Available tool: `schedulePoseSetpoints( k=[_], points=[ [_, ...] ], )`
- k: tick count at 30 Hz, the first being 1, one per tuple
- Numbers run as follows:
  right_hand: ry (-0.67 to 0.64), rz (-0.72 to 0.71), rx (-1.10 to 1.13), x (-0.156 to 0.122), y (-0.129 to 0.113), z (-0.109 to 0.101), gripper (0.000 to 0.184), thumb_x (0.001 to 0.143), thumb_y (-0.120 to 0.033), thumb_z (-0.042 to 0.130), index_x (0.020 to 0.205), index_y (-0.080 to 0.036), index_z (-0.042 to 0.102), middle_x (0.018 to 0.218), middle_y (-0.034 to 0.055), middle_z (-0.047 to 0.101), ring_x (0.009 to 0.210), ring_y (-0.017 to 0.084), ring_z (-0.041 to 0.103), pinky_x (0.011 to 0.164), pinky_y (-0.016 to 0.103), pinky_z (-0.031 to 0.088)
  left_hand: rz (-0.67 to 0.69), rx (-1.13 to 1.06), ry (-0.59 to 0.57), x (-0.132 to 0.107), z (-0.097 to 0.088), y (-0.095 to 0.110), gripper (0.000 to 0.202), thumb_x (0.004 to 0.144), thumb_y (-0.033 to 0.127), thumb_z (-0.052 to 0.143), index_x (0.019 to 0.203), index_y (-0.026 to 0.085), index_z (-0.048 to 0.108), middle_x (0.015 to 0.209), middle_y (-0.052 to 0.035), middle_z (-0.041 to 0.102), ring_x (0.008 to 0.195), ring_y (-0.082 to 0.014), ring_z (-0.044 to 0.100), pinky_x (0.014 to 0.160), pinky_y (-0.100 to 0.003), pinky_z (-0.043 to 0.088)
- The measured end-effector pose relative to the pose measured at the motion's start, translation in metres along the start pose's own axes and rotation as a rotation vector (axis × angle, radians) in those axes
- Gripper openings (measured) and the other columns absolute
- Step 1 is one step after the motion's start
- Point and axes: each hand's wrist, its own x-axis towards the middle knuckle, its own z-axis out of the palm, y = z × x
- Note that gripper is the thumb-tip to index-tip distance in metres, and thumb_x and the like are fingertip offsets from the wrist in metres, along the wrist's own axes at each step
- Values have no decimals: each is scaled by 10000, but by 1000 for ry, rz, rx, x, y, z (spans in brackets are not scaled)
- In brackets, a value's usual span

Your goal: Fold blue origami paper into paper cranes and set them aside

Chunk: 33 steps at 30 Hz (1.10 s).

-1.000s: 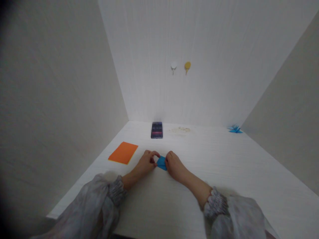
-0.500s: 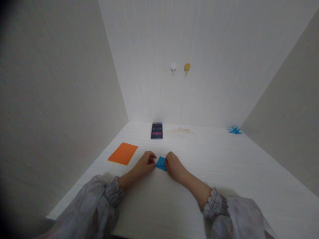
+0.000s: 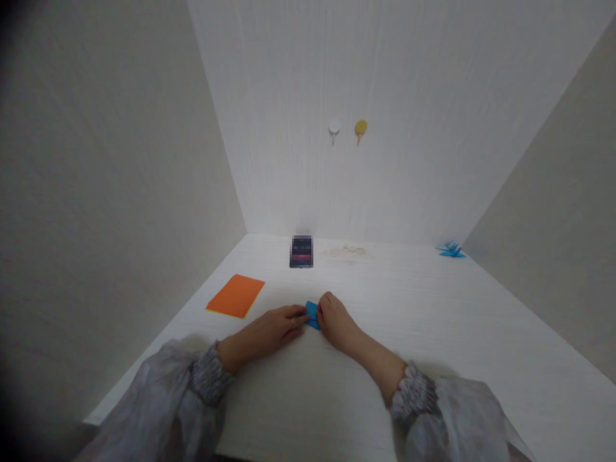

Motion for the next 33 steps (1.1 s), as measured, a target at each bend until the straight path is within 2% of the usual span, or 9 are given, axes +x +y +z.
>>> schedulePoseSetpoints(
  k=[4,17,33],
  points=[
    [5,-4,2,0,-1,-2,108,745,-67,414,690,-159,427,733,39,470,681,136,434,624,259,388,-12,-25,2,1,2,-1,302,854,255,399,1125,178,509,1189,-86,474,1073,-215,451,924,-338,349],
    [-4,11,11,-1,-1,-3,86,751,-83,423,700,-152,436,744,45,469,691,143,444,637,264,392,-103,-78,-7,2,4,2,293,828,236,433,1100,191,529,1148,-66,494,1030,-200,460,938,-332,330],
    [-6,15,-9,0,0,-2,81,752,-85,432,707,-150,448,754,54,482,712,152,456,667,273,400,-78,-47,3,4,1,6,249,833,233,421,1037,176,552,1065,-78,508,972,-198,477,908,-333,351]
  ],
)
